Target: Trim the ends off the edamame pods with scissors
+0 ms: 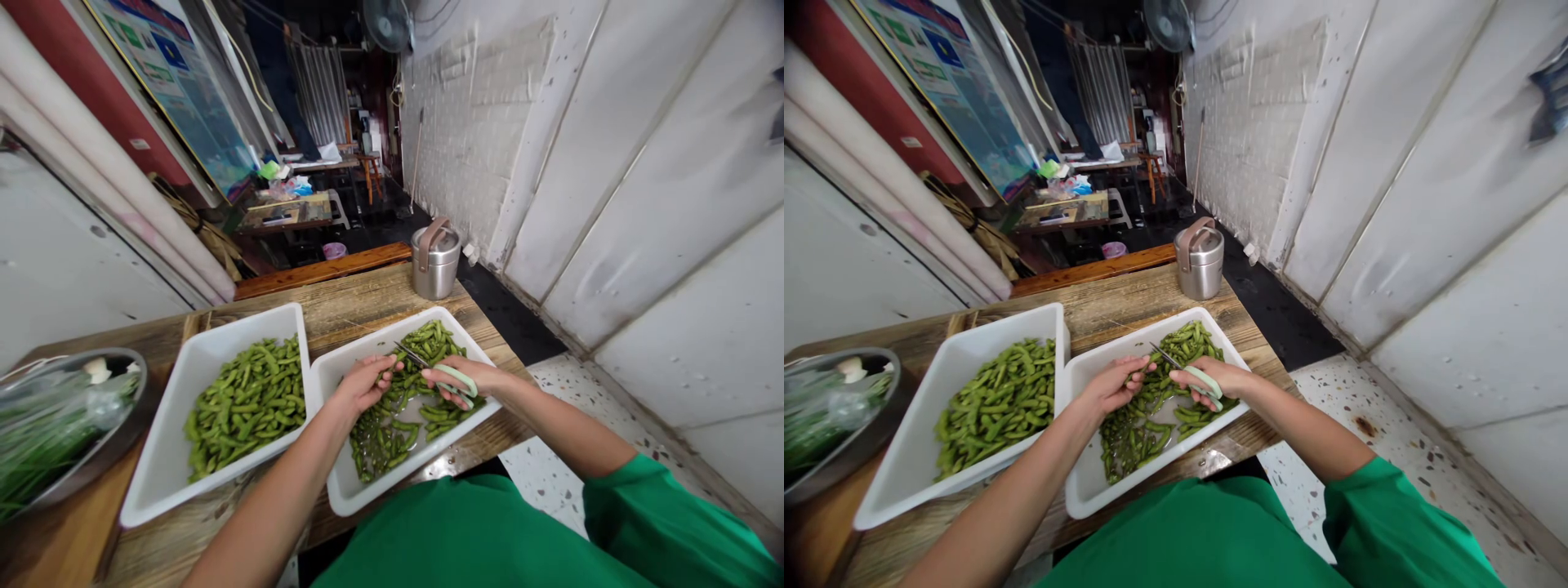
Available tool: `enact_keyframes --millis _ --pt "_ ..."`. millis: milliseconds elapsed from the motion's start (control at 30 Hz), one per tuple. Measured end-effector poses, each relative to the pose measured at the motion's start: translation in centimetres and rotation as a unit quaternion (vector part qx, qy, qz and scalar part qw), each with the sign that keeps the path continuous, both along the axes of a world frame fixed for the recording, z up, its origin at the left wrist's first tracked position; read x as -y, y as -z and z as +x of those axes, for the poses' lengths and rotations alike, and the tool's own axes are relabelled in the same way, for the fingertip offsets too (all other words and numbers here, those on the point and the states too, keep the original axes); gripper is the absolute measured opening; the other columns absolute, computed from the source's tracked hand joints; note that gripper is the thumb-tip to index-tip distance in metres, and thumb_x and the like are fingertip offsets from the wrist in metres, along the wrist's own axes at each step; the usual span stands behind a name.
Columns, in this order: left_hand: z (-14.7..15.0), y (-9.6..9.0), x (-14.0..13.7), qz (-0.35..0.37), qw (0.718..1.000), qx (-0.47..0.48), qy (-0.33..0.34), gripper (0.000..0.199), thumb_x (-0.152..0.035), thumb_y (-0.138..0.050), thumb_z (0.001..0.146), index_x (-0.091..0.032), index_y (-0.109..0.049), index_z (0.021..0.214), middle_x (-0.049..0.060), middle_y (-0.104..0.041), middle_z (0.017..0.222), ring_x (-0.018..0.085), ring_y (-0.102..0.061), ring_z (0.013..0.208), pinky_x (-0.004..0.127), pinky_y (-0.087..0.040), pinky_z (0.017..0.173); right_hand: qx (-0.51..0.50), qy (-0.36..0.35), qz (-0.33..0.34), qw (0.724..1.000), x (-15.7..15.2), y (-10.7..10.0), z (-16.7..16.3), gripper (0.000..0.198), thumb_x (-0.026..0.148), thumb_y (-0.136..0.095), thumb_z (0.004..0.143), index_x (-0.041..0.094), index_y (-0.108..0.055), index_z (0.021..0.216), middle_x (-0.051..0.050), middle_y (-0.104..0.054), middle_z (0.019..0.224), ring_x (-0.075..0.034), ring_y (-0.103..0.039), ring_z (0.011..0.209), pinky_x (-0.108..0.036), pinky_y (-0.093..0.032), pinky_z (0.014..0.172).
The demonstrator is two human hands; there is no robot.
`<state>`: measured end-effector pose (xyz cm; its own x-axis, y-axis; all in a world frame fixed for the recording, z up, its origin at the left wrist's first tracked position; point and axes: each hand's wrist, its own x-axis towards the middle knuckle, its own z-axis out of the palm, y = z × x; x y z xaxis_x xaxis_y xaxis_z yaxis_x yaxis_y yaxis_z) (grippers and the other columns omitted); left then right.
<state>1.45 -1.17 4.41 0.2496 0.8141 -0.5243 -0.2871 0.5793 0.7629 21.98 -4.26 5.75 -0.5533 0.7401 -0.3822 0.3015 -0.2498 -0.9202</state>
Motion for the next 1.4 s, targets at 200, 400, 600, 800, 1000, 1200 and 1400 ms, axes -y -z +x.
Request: enact_keyframes --millis 200,400,600,800,1000,1200,1400 --pt "-0.3 0.3 -0.5 -0.004 0.999 -0.025 -0.045 0.011 -0.007 -0.06 0.067 -0.011 -0.05 0.064 -0.003 -0.045 0.05 -0.001 -0.036 0.037 0.009 -0.026 0.033 0.004 0.007 0.01 1.0 -0.5 1.1 0.3 0.043 0.054 -0.055 0.07 0.014 -0.043 0.059 0.006 -0.044 0.043 -0.003 -0.036 0.028 -0.015 -0.028 0.024" --pt "-0.6 0.4 -0.4 0.04 0.999 -0.022 -0.019 0.013 -0.012 -0.065 0.065 -0.009 -0.053 0.068 -0.004 -0.044 0.051 -0.001 -0.035 0.038 0.009 -0.023 0.033 -0.019 -0.005 0.029 0.999 -0.1 0.4 0.0 0.041 0.054 -0.052 0.073 0.014 -0.043 0.064 0.006 -0.045 0.047 -0.003 -0.039 0.032 -0.015 -0.029 0.029" --pt "-0.4 0.2 0.1 0.086 0.992 -0.083 0.037 0.027 -0.029 -0.07 0.061 -0.011 -0.051 0.064 -0.004 -0.045 0.049 0.0 -0.032 0.037 0.012 -0.016 0.032 -0.032 0.018 0.044 0.998 0.0 0.4 -0.1 0.04 0.054 -0.052 0.073 0.015 -0.043 0.067 0.006 -0.045 0.053 -0.003 -0.037 0.034 -0.016 -0.029 0.031" --pt "-0.1 0.4 0.6 0.146 0.97 -0.177 0.079 0.038 -0.041 -0.068 0.058 -0.01 -0.06 0.078 -0.007 -0.038 0.042 0.002 -0.029 0.036 0.015 -0.017 0.035 -0.01 -0.007 0.04 0.999 -0.1 0.2 0.1 0.038 0.051 -0.058 0.069 0.015 -0.046 0.071 0.008 -0.04 0.047 -0.003 -0.033 0.034 -0.016 -0.026 0.032" --pt "0.0 1.3 0.6 0.194 0.944 -0.256 0.082 0.042 -0.05 -0.061 0.061 -0.01 -0.063 0.075 -0.007 -0.035 0.038 0.003 -0.025 0.035 0.018 -0.018 0.037 0.024 -0.007 0.081 0.996 -0.2 0.3 0.4 0.039 0.05 -0.061 0.066 0.014 -0.05 0.072 0.007 -0.041 0.049 -0.003 -0.034 0.037 -0.016 -0.024 0.033" --pt "-0.1 1.0 0.8 0.208 0.94 -0.251 0.096 0.038 -0.049 -0.061 0.062 -0.011 -0.06 0.064 -0.007 -0.032 0.039 0.004 -0.024 0.036 0.018 -0.016 0.038 0.054 -0.019 0.091 0.994 -0.2 0.7 0.6 0.039 0.052 -0.062 0.063 0.015 -0.049 0.066 0.006 -0.041 0.047 -0.004 -0.034 0.036 -0.016 -0.024 0.031" --pt "-0.2 0.6 0.3 0.151 0.958 -0.23 0.077 0.032 -0.041 -0.065 0.058 -0.011 -0.061 0.069 -0.002 -0.049 0.051 0.003 -0.029 0.035 0.018 -0.016 0.035 0.063 -0.006 0.056 0.996 -0.4 1.4 0.7 0.041 0.053 -0.062 0.063 0.015 -0.048 0.063 0.005 -0.044 0.046 -0.004 -0.036 0.031 -0.016 -0.027 0.026"
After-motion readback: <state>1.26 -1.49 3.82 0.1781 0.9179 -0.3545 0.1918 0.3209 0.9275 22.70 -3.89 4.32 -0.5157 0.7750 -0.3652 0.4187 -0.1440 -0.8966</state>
